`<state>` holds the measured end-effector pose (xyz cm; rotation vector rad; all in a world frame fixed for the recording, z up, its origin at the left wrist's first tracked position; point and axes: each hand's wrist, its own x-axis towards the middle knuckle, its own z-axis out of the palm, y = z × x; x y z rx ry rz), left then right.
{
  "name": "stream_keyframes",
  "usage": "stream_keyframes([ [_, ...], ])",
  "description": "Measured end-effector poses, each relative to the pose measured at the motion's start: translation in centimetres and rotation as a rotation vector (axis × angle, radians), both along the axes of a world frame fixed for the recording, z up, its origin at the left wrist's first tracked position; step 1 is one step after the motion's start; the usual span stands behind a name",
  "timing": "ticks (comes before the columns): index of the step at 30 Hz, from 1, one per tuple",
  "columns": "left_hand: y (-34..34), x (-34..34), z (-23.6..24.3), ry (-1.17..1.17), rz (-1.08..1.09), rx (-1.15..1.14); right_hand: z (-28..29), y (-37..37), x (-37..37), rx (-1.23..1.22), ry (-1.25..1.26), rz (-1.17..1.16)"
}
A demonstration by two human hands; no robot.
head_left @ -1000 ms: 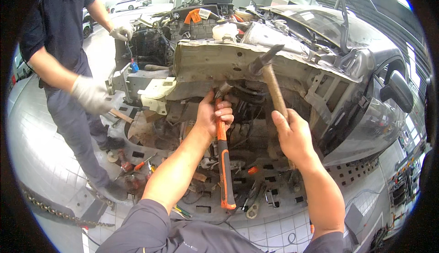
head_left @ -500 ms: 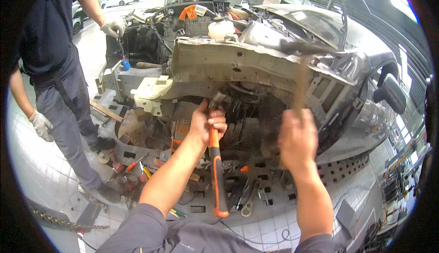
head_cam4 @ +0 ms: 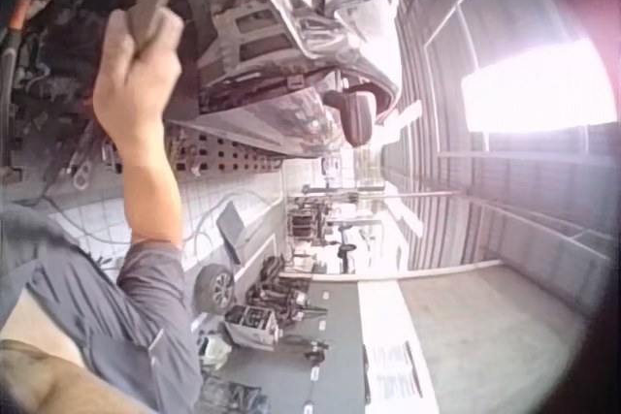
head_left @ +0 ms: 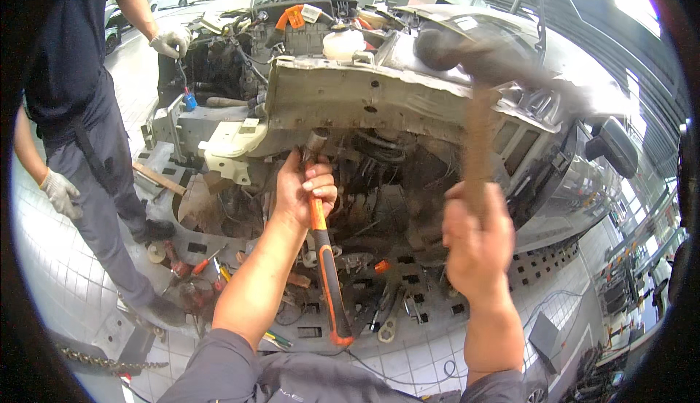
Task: The person assists a coworker in reattaching a metal panel to the front frame of a car. They position the panel, use a hammer and chisel to align it, and secure it with a power drill while the coworker fastens bolts.
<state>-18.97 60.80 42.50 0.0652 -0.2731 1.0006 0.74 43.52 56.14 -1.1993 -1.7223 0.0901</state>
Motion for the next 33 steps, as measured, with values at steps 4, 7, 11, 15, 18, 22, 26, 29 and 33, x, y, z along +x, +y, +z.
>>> stream_keyframes([
  [4,0.2,-0.8,-0.7,-0.055,-0.003,0.073,2.8,-0.3,-0.5,0.443,0.359,0.202],
  [7,0.2,-0.7,-0.8,-0.056,-0.007,0.077,0.8,2.2,1.8,0.579,0.279,0.316],
  [11,0.1,-0.7,-0.6,-0.021,-0.017,0.028,-4.6,4.1,3.6,-0.123,-0.109,-0.235],
  [15,-0.3,-2.0,-0.8,0.035,0.028,0.024,1.1,0.0,1.2,0.318,0.391,0.119],
  [18,-0.4,-1.6,-0.7,0.0,0.005,0.037,1.4,0.6,1.8,0.455,0.433,0.176],
  [22,-0.5,-0.7,-1.0,-0.002,-0.02,0.013,-6.0,4.7,5.4,-0.075,-0.18,-0.281],
  [26,-0.2,-1.8,-0.7,-0.01,0.018,0.03,-0.4,1.2,3.4,-0.024,0.391,-0.019],
  [29,-0.5,-1.6,-0.7,0.01,0.029,0.009,0.0,1.1,2.0,0.127,0.446,0.075],
  [33,-0.3,0.3,-1.1,0.076,-0.028,-0.059,-5.3,4.5,3.1,-0.248,0.004,-0.2],
])
